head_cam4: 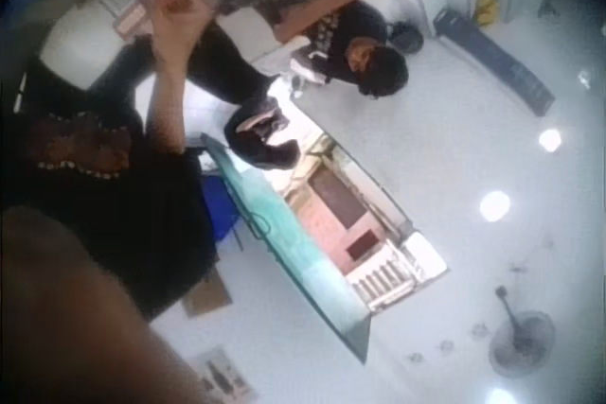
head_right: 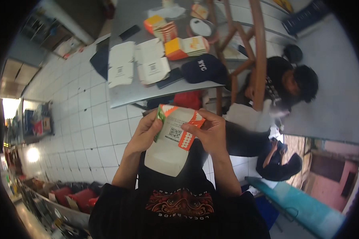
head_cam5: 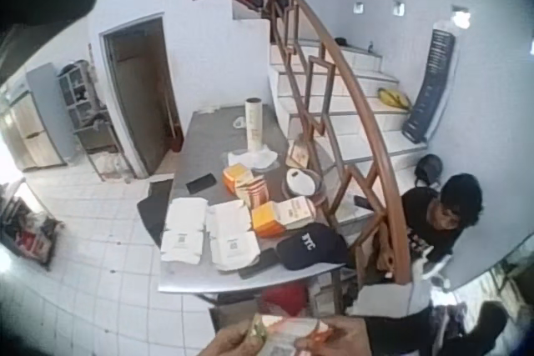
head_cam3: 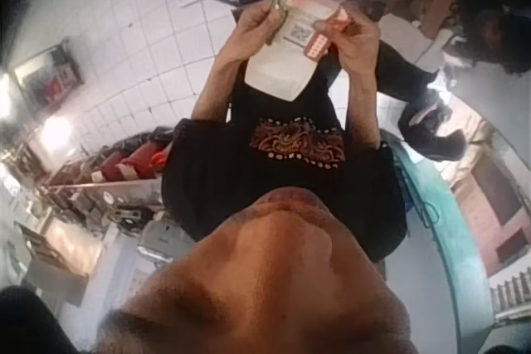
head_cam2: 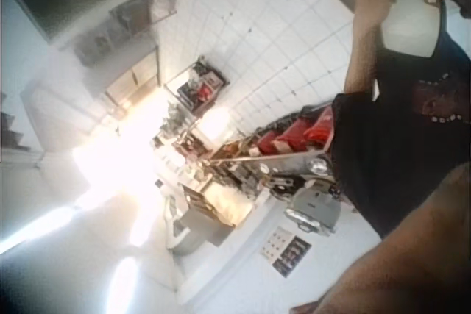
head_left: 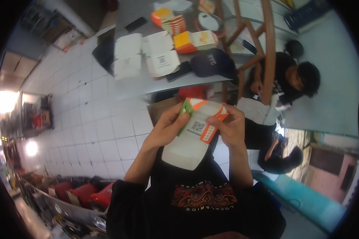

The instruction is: The person folds and assembles cardboard food containers by hand on a stainless steel table in a commercial kitchen.

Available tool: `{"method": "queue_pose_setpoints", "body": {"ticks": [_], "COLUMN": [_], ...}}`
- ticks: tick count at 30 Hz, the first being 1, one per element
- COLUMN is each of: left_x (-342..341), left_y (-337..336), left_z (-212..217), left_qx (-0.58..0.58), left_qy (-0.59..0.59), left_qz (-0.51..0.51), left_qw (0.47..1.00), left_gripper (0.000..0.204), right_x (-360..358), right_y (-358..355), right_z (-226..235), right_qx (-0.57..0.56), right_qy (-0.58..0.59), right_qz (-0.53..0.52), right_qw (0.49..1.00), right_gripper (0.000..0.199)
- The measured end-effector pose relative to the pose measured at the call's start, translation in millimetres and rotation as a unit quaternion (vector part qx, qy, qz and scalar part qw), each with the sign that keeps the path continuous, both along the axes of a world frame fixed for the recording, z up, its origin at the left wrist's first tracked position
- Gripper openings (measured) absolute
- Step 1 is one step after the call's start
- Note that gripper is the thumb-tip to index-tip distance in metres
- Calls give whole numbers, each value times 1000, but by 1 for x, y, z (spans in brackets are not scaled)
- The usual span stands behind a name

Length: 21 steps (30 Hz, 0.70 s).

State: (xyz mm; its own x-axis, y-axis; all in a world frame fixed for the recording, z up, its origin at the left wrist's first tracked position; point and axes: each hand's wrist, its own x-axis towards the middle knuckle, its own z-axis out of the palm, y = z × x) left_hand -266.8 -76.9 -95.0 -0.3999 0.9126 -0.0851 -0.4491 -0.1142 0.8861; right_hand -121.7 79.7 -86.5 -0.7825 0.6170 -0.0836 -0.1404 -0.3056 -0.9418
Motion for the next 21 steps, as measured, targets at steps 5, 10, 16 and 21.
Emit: {"method": "queue_pose_setpoints", "body": {"ticks": [5,10,16,21], "left_x": [20,28,32,12], "left_y": [21,40,54,62], "left_z": [-6,10,2,-22], "left_qx": [-11,-28,-6,15], "left_qy": [145,154,326,-16], "left_qz": [23,-63,-56,-231], "left_qw": [989,986,944,973], "left_gripper": [24,26,32,73], "right_x": [28,43,50,60], "right_y": [-8,-1,1,18], "right_z": [6,7,13,-4], "right_qx": [125,232,282,266], "right_qy": [-12,11,-73,-38], "right_qz": [-73,-84,-166,-398], "right_qw": [989,969,942,877], "right_gripper": [19,14,32,34]}}
